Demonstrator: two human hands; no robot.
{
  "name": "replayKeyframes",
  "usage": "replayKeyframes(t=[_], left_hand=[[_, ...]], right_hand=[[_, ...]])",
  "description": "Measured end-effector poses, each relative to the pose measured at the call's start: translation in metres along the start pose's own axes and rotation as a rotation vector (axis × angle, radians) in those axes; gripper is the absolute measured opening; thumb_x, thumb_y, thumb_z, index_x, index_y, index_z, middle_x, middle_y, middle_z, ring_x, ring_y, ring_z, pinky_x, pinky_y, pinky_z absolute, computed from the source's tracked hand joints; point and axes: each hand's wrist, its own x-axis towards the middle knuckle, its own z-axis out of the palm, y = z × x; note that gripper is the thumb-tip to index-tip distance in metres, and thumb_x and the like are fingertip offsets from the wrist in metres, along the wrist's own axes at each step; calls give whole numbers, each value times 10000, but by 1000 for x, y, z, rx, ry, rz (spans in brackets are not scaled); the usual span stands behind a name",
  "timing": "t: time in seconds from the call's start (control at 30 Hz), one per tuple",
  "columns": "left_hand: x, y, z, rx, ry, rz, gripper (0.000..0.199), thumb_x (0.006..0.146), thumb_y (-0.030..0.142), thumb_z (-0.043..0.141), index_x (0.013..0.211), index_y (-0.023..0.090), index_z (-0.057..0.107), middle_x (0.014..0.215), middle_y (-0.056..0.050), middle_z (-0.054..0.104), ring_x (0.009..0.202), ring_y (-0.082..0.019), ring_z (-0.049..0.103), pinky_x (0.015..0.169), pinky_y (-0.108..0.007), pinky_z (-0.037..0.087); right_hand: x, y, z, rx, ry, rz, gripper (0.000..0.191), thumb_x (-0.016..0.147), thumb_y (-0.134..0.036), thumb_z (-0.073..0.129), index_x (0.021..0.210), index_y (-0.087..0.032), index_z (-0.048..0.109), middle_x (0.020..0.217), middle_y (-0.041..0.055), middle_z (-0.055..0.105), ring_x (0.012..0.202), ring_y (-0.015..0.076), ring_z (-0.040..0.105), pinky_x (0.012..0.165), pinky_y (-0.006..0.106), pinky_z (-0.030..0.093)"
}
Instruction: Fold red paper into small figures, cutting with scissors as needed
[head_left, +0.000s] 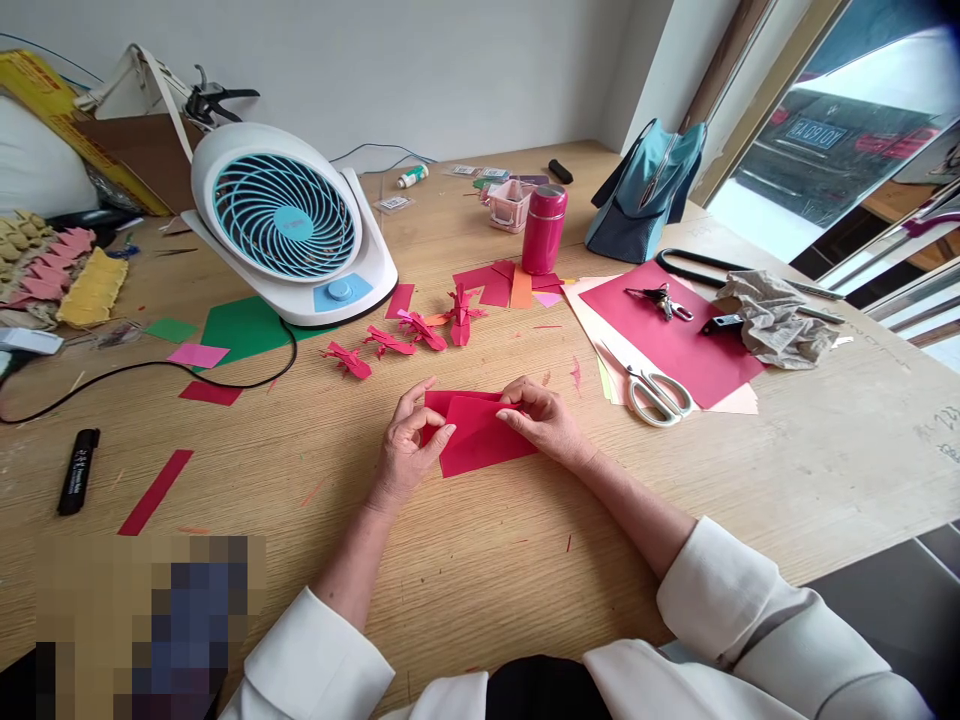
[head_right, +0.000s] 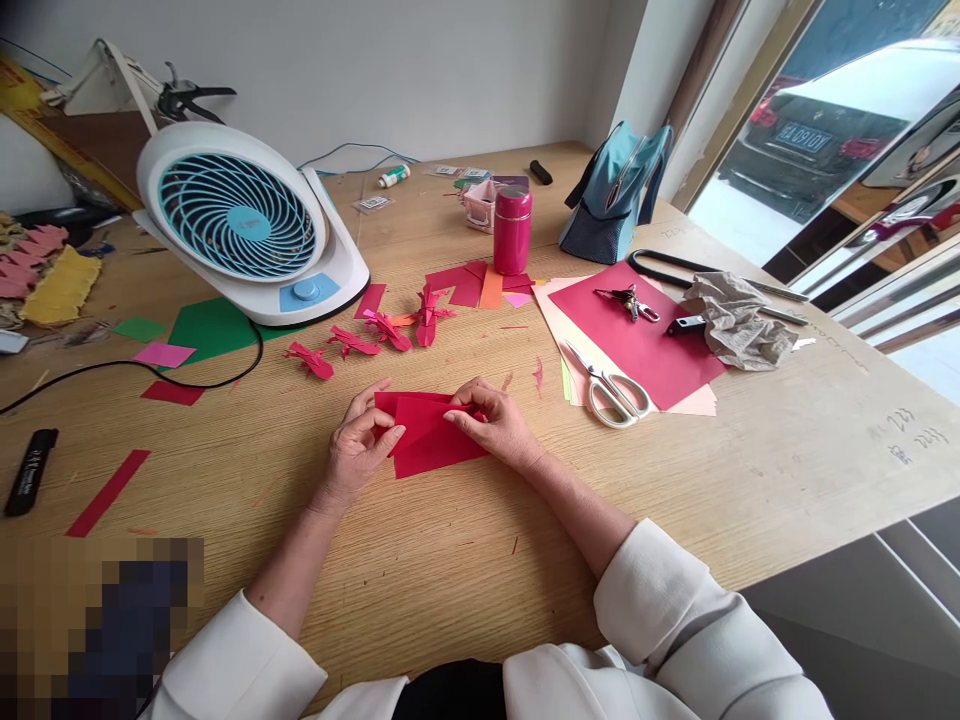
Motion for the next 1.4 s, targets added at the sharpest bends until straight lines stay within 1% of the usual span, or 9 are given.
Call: replayKeyframes(t=[0.03,0.1,0.17,0.37,0.6,0.77,0.97,1.23,1.4], left_hand=[[0,-1,0,-13,-6,-12,213,852,305,636,682,190,579,1002,-80,648,905,-193,610,830,-331,490],[-2,-3,1,-46,-33,-37,225,843,309,639,666,193,564,748,-13,593,706,-148,561,685,-271,467],[-4,-5,2,-68,-62,-63,224,845,316,638,673,196,560,645,21,534,610,-124,498,607,-248,425],[-6,-3,3,-123,-48,-97,155,856,329,629,777,198,607,733,4,602,698,-142,560,669,-258,447],[-1,11,4,-67,81,-62,191,822,314,678,698,205,584,766,-2,559,791,-169,553,771,-289,457],[0,20,2,-49,71,-64,202,830,289,665,677,201,566,689,18,562,696,-145,530,738,-276,438],[-1,32,1,5,56,-135,222,846,283,640,677,184,536,684,29,567,670,-115,524,683,-234,412],[-3,28,4,30,49,-189,241,842,307,640,665,179,538,666,33,565,644,-103,501,649,-220,393],[-4,26,6,34,53,-197,230,831,309,649,669,178,550,660,34,574,634,-102,503,634,-218,391]], right_hand=[[0,1,0,4,8,0,292,857,-483,667,799,-199,640,835,43,612,794,167,561,734,303,448],[0,2,0,9,21,7,298,854,-483,669,773,-200,621,812,35,604,771,161,553,718,300,444],[0,2,1,9,34,14,307,852,-484,670,751,-202,600,796,30,597,751,156,543,697,297,438],[0,-2,3,-11,11,2,321,853,-471,668,708,-201,572,753,24,572,705,149,520,650,293,412],[-1,-5,5,-1,-5,-2,323,854,-466,668,699,-205,558,745,21,564,705,151,521,664,297,420],[-2,-6,6,22,-21,-1,306,852,-440,675,703,-196,565,752,20,564,707,145,524,670,290,420],[-2,-8,5,80,-24,64,334,831,-476,685,722,-178,579,729,4,547,678,123,493,639,266,394],[-3,-3,7,152,-36,155,323,808,-474,706,761,-186,566,710,-13,529,653,114,470,590,236,371],[-2,5,8,210,-34,174,328,793,-469,722,924,-202,585,824,5,577,701,120,512,613,232,411]])
